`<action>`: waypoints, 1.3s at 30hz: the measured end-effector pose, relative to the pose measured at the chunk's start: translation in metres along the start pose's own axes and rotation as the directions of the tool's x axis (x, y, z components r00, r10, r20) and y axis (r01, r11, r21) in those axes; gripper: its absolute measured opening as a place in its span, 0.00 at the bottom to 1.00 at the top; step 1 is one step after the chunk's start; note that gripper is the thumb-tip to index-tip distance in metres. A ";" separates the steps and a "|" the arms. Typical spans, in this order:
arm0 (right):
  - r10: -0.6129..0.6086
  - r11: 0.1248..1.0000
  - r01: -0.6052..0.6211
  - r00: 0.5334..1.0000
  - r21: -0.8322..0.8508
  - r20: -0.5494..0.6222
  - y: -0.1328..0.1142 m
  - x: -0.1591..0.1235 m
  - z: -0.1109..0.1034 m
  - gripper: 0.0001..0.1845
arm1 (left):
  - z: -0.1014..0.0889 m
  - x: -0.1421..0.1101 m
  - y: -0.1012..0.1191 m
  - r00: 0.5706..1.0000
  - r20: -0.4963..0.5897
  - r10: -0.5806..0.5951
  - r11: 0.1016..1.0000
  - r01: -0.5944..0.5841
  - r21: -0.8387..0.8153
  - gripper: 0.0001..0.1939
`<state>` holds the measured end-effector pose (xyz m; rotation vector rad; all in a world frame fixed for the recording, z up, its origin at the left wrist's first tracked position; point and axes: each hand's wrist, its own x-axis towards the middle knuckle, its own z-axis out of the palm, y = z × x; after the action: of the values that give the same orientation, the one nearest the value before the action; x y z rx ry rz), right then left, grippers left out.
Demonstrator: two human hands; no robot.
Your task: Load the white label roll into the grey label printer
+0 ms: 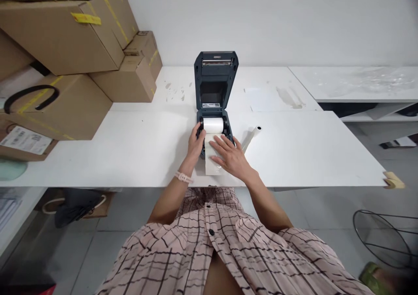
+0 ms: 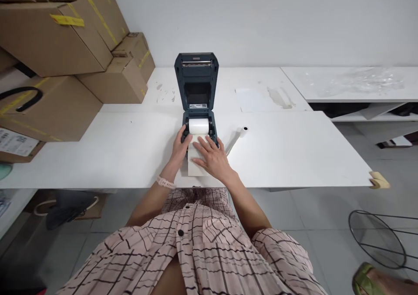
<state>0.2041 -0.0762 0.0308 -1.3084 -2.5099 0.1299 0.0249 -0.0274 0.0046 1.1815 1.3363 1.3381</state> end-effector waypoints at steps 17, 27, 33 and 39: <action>0.356 0.599 -0.009 0.898 0.801 -0.257 0.123 0.220 -0.104 0.41 | -0.005 -0.040 0.009 0.983 0.049 -0.176 0.984 0.174 0.050 0.54; 0.360 0.705 0.112 0.795 0.700 -0.489 0.045 0.098 -0.077 0.37 | -0.029 -0.066 0.004 0.980 -0.117 -0.163 0.985 0.155 -0.075 0.43; 0.460 0.693 -0.150 0.845 0.705 -0.272 0.024 0.021 -0.009 0.32 | -0.019 -0.047 0.029 0.987 -0.138 -0.084 0.996 0.080 -0.033 0.46; 0.486 0.355 -0.295 0.869 0.887 0.094 0.035 0.021 0.026 0.46 | -0.005 -0.042 0.018 0.973 0.031 -0.231 0.965 0.233 -0.118 0.51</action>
<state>0.2125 -0.0371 0.0029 -1.2654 -1.4201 1.2029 0.0271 -0.0700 0.0216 0.9224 1.3177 1.2182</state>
